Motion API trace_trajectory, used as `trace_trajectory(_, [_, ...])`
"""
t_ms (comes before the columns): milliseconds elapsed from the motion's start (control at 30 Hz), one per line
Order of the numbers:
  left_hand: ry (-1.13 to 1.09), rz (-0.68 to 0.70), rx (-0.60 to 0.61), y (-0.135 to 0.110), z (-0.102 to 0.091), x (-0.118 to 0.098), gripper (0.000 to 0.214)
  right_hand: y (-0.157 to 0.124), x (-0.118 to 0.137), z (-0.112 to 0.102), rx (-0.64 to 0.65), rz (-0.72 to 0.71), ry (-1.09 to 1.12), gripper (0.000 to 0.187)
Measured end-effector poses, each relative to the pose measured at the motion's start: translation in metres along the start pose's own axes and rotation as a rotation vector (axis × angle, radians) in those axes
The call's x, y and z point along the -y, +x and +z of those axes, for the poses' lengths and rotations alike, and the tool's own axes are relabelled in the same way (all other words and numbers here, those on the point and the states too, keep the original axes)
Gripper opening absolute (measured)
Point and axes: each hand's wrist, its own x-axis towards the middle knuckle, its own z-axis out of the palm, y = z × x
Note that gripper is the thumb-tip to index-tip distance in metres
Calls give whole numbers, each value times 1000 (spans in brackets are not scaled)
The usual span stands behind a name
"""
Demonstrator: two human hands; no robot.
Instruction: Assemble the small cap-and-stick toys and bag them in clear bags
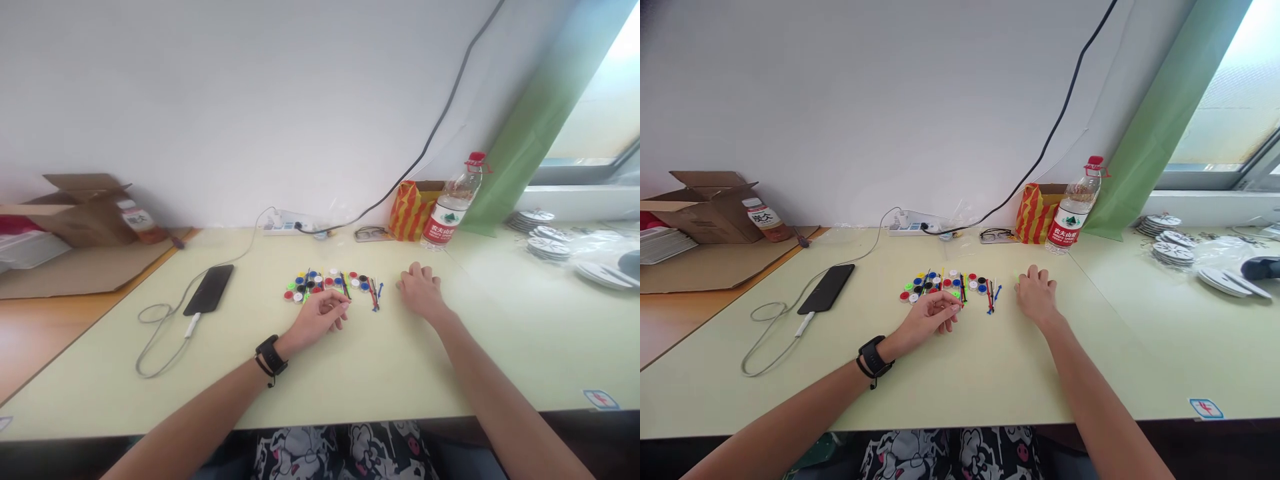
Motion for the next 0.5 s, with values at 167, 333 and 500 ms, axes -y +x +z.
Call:
trace_trajectory(167, [-7, 11, 1, -1, 1, -2, 35, 3, -18, 7, -64, 129, 74, 29])
trace_trajectory(333, [11, 27, -5, -2, 2, -4, 34, 4, -17, 1, -180, 106, 140, 15])
trace_trajectory(500, [50, 72, 12, -3, 3, -2, 33, 2, 2, -6, -210, -28, 279, 12])
